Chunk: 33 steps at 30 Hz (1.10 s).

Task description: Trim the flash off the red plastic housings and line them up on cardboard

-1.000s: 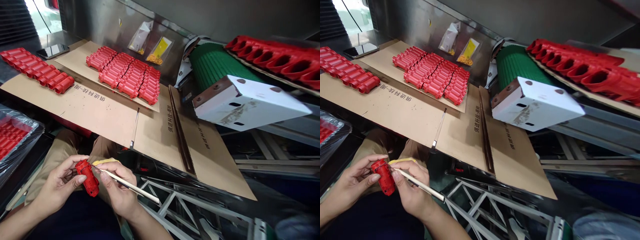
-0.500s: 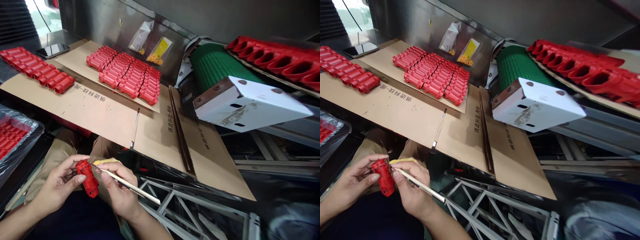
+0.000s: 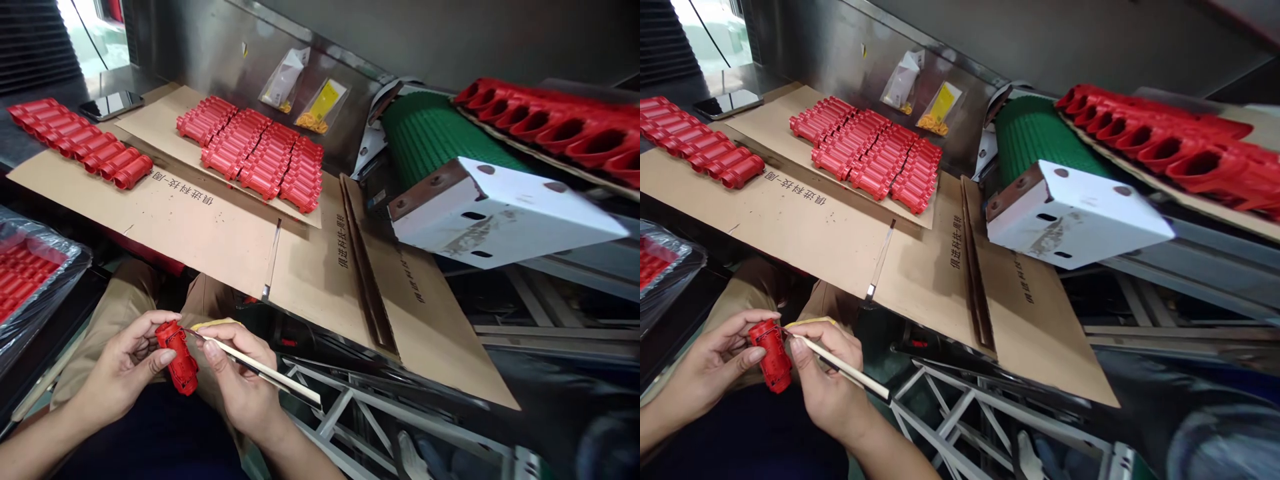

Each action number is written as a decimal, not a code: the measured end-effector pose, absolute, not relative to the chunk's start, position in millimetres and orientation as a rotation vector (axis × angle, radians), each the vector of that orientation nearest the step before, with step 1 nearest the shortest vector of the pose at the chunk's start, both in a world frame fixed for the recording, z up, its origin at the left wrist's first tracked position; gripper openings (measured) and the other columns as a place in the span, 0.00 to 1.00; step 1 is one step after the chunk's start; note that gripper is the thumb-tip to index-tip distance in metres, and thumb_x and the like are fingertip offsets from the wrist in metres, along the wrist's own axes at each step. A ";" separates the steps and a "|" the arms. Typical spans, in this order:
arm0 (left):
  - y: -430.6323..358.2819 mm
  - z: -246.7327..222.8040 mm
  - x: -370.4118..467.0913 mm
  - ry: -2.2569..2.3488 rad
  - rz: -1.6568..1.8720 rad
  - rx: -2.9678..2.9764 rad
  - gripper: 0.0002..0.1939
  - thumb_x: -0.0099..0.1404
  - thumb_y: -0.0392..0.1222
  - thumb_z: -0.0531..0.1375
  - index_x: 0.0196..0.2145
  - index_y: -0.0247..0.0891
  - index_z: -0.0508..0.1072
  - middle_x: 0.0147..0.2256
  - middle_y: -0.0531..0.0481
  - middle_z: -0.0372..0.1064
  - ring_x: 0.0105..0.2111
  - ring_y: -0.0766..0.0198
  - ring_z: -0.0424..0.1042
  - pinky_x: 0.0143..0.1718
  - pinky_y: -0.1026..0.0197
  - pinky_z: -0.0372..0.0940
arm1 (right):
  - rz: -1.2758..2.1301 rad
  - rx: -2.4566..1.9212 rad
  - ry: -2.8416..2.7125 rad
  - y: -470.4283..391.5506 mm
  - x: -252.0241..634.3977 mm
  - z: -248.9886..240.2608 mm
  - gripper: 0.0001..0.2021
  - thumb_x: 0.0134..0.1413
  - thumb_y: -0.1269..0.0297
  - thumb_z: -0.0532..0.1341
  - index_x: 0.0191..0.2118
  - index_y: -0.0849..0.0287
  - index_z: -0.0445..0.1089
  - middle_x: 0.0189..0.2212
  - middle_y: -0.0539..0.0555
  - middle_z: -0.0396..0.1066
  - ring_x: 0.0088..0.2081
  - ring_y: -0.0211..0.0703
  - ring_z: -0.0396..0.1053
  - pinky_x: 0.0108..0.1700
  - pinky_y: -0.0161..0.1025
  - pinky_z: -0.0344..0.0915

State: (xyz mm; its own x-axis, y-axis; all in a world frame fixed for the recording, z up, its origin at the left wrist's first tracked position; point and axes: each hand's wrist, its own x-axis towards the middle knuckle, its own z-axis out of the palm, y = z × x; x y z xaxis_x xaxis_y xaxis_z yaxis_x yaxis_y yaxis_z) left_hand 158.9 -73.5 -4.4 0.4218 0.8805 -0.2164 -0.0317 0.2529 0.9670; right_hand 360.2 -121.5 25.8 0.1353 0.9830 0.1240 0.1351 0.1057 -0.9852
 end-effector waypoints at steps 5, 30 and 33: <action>-74.7 -3.2 162.2 0.958 0.752 1.138 0.15 0.66 0.48 0.72 0.50 0.46 0.82 0.40 0.50 0.84 0.38 0.60 0.84 0.41 0.67 0.76 | 1.085 -1.340 -1.148 -126.3 366.1 25.2 0.07 0.68 0.61 0.66 0.43 0.54 0.83 0.38 0.54 0.84 0.39 0.44 0.82 0.45 0.39 0.76; -70.7 -6.1 158.8 0.910 0.928 1.900 0.26 0.68 0.36 0.69 0.63 0.50 0.77 0.51 0.49 0.85 0.47 0.59 0.85 0.51 0.66 0.75 | 1.131 -1.446 -1.589 -87.0 374.4 35.4 0.08 0.58 0.75 0.65 0.30 0.57 0.78 0.26 0.46 0.71 0.29 0.37 0.67 0.35 0.35 0.63; -71.4 -5.4 160.3 0.873 0.986 1.964 0.29 0.68 0.33 0.69 0.64 0.50 0.75 0.53 0.47 0.84 0.48 0.57 0.85 0.52 0.65 0.75 | 1.072 -1.489 -1.626 -87.1 369.5 37.1 0.09 0.53 0.78 0.65 0.28 0.57 0.73 0.25 0.45 0.69 0.29 0.36 0.64 0.35 0.35 0.60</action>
